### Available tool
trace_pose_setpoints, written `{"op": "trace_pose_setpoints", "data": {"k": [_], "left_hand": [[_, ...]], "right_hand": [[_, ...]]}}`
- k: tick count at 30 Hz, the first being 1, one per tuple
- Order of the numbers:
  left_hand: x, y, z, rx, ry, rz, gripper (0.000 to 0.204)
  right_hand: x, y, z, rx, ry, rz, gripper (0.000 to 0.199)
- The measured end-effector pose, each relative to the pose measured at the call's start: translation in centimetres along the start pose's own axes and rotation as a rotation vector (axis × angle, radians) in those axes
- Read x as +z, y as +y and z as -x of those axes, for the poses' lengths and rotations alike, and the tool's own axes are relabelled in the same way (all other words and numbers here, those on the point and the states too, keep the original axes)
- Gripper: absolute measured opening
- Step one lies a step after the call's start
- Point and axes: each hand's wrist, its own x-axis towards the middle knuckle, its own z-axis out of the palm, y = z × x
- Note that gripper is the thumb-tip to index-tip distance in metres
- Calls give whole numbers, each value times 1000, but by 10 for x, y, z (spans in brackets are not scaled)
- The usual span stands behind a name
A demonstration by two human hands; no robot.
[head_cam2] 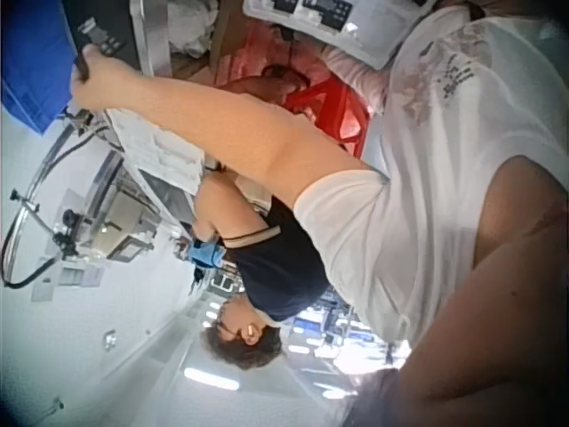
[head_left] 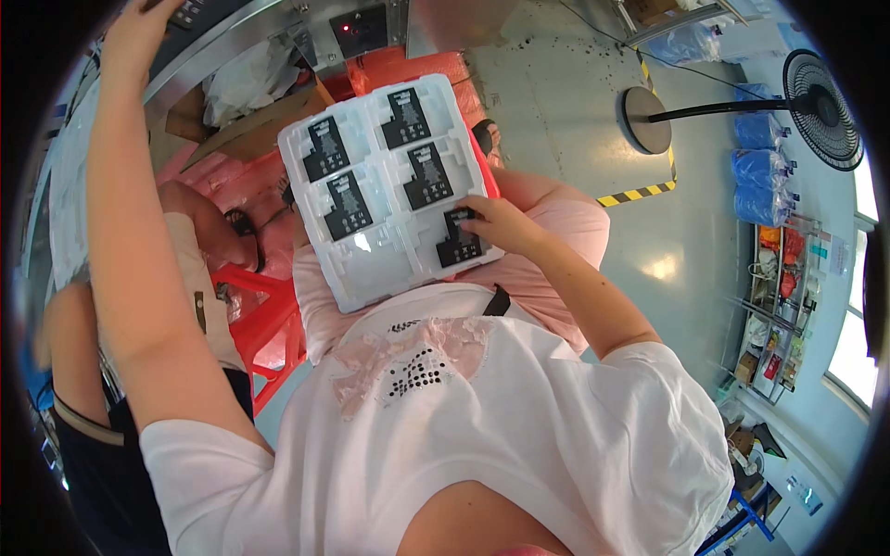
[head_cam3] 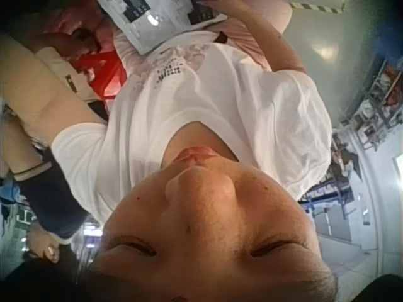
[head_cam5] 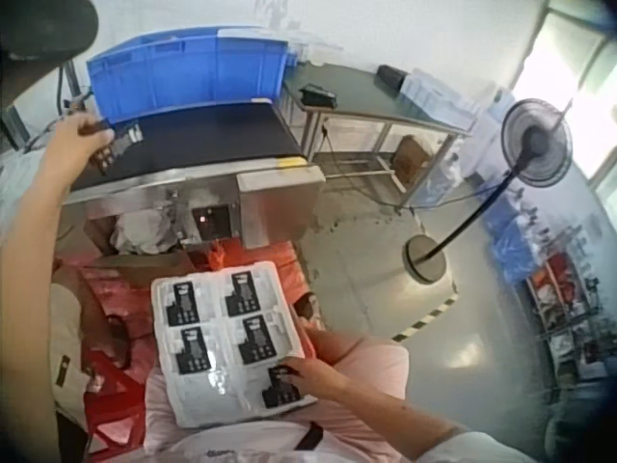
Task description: The recorder is picking up electronic battery components from a conveyor belt and placing them into white plastic sorting trays.
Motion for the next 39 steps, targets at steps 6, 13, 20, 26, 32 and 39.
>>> {"op": "trace_pose_setpoints", "data": {"k": [6, 13, 20, 26, 32, 39], "left_hand": [[59, 47, 209, -620, -248, 817, 26], [101, -8, 381, -1090, -306, 912, 16], [132, -12, 413, -719, -429, 358, 22], [129, -17, 396, -279, -396, -223, 50], [119, -39, 417, -364, -290, -400, 68], [129, 8, 408, -45, -72, -387, 77]], "right_hand": [[29, -9, 16, -256, 329, 440, 40], [54, 11, 39, -459, 220, 824, 49], [65, 16, 45, -515, 308, 889, 45], [64, 21, 50, -459, 244, 771, 58], [63, 22, 50, -451, 232, 756, 58], [63, 20, 47, -446, 235, 760, 57]]}}
